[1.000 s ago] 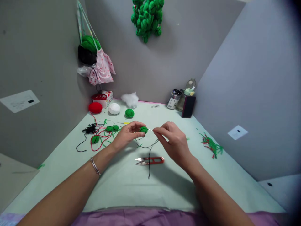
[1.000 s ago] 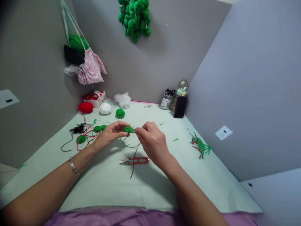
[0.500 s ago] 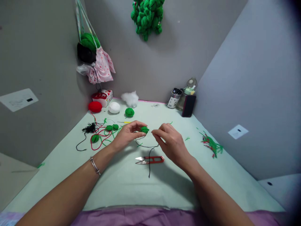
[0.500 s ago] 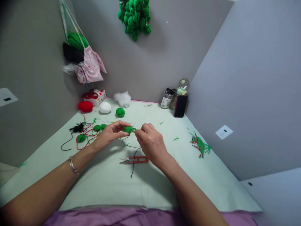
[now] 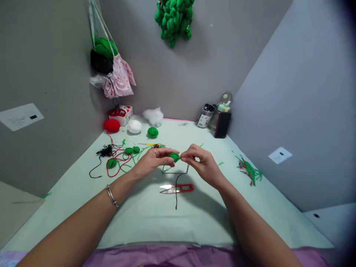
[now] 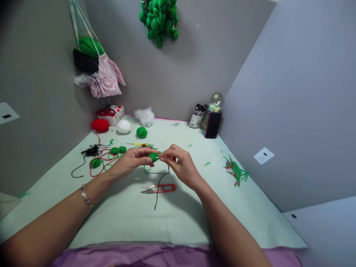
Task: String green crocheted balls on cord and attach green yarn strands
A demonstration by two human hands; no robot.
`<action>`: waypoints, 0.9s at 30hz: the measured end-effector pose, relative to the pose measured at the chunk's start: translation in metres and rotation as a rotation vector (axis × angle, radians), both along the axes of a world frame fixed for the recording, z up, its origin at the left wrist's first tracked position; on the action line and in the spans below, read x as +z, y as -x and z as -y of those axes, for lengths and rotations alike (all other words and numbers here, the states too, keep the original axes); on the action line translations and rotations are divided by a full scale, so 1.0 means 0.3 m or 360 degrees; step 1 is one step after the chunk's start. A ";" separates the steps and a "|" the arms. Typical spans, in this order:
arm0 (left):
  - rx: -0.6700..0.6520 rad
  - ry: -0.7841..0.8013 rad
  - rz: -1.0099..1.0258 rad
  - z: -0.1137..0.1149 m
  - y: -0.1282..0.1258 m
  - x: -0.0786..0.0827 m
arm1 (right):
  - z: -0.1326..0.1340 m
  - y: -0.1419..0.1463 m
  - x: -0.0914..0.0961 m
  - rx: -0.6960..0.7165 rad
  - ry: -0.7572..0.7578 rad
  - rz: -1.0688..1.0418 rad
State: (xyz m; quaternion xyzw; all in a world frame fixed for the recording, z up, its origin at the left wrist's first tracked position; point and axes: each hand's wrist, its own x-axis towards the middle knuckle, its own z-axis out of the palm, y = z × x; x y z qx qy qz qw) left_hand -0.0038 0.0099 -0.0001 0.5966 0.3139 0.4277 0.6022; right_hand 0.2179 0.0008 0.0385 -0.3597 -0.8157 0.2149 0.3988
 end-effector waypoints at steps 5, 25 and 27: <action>-0.0030 0.0038 0.0092 0.007 -0.001 0.011 | -0.019 -0.005 -0.007 0.0126 0.0250 -0.0187; 0.0304 0.0043 0.0304 0.023 -0.070 -0.013 | 0.026 0.061 -0.040 -0.0226 0.0109 -0.0148; 0.0344 -0.0038 0.0258 0.023 -0.074 -0.019 | 0.046 0.072 -0.046 -0.0235 -0.0165 0.0034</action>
